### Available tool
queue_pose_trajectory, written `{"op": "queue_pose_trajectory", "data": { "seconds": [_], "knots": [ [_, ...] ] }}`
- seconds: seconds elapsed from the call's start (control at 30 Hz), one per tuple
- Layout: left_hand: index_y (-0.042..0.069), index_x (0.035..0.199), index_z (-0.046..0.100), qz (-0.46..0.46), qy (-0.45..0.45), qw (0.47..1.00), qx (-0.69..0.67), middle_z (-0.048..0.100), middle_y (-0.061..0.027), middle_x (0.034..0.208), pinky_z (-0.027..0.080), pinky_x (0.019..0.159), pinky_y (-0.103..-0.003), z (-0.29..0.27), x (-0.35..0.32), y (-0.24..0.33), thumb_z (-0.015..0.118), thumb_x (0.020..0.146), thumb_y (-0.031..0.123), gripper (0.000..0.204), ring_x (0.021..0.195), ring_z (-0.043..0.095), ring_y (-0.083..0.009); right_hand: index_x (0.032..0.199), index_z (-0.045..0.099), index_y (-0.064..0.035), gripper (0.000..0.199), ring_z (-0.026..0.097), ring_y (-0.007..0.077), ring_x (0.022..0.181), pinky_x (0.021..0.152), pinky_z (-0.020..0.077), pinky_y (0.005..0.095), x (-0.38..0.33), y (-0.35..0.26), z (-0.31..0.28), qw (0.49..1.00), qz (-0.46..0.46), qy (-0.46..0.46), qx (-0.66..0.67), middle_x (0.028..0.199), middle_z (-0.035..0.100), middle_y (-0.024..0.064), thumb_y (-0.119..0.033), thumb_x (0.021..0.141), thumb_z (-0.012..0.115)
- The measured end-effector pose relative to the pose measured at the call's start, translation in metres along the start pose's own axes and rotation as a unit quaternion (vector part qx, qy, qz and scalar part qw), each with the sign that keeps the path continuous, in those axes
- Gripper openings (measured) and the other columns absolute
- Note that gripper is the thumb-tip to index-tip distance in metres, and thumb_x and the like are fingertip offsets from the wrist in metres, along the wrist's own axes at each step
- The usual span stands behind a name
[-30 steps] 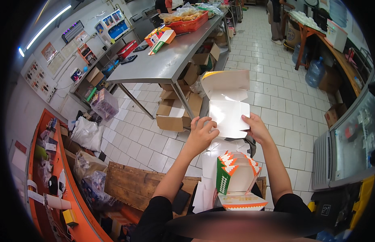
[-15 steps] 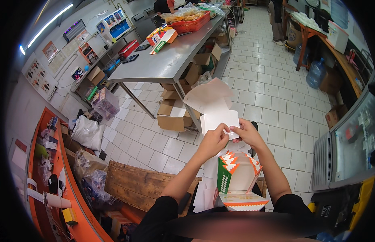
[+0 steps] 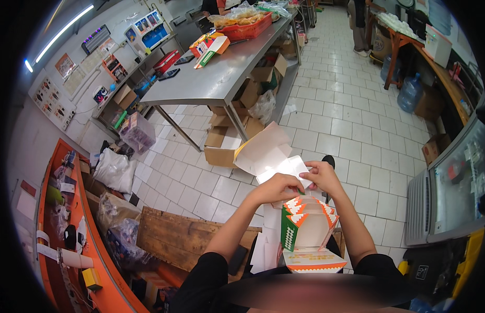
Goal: The person folds flat cardboard food containers into assembled boxes by hand. They repeatedly pick up a flat piece, fold the sides and bottom, and tuck the flaps to form a finished box, then place it on a growing stack.
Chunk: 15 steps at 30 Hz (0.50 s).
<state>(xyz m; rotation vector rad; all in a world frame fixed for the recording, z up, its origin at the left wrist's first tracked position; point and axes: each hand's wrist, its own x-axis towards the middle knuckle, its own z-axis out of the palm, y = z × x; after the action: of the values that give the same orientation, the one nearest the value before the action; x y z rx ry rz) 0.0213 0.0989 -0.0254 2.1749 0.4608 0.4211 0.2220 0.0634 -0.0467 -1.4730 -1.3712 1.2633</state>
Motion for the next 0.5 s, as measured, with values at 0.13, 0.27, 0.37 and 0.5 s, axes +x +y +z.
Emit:
{"op": "queue_pose_trajectory", "data": {
  "seconds": [0.13,0.27,0.37,0.5],
  "knots": [
    [0.002,0.088,0.064,-0.108,0.07,0.983,-0.127,0.064,-0.0024,0.077,0.047,0.068,-0.024,0.02,-0.001,-0.008,0.067,0.083,0.015,0.014,0.072,0.058,-0.0094,0.109,0.061,0.0064,0.03,0.063,0.0097,0.064,0.054,0.0498,0.0227,0.003,0.024,0.003,0.994,0.002,0.017,0.107,0.077,0.067,0.0076,-0.008,0.082,0.065],
    [0.002,0.087,0.064,-0.184,0.109,0.971,-0.111,0.065,-0.0009,0.077,0.046,0.064,-0.021,0.036,-0.003,-0.011,0.065,0.086,0.015,0.013,0.071,0.057,-0.0057,0.106,0.062,0.0071,0.027,0.063,0.0096,0.072,0.064,0.0505,0.0216,-0.001,0.038,0.0,0.992,-0.011,0.009,0.127,0.081,0.067,0.0078,-0.007,0.083,0.064],
    [0.001,0.087,0.064,-0.193,0.15,0.961,-0.131,0.066,-0.0029,0.078,0.047,0.064,-0.021,0.04,-0.002,-0.014,0.066,0.085,0.015,0.015,0.072,0.06,-0.007,0.103,0.063,0.0071,0.025,0.063,0.0093,0.073,0.067,0.0502,0.0214,-0.009,0.039,0.001,0.993,-0.074,0.013,0.096,0.083,0.068,0.0083,-0.006,0.083,0.065],
    [-0.002,0.086,0.064,-0.198,0.167,0.952,-0.165,0.068,-0.0064,0.08,0.05,0.067,-0.022,0.043,-0.003,-0.018,0.068,0.082,0.015,0.018,0.075,0.064,-0.0097,0.099,0.065,0.0056,0.021,0.062,0.0087,0.075,0.067,0.05,0.0214,-0.019,0.037,0.004,0.989,-0.067,-0.014,0.13,0.084,0.068,0.008,-0.007,0.083,0.066]
  ]
}}
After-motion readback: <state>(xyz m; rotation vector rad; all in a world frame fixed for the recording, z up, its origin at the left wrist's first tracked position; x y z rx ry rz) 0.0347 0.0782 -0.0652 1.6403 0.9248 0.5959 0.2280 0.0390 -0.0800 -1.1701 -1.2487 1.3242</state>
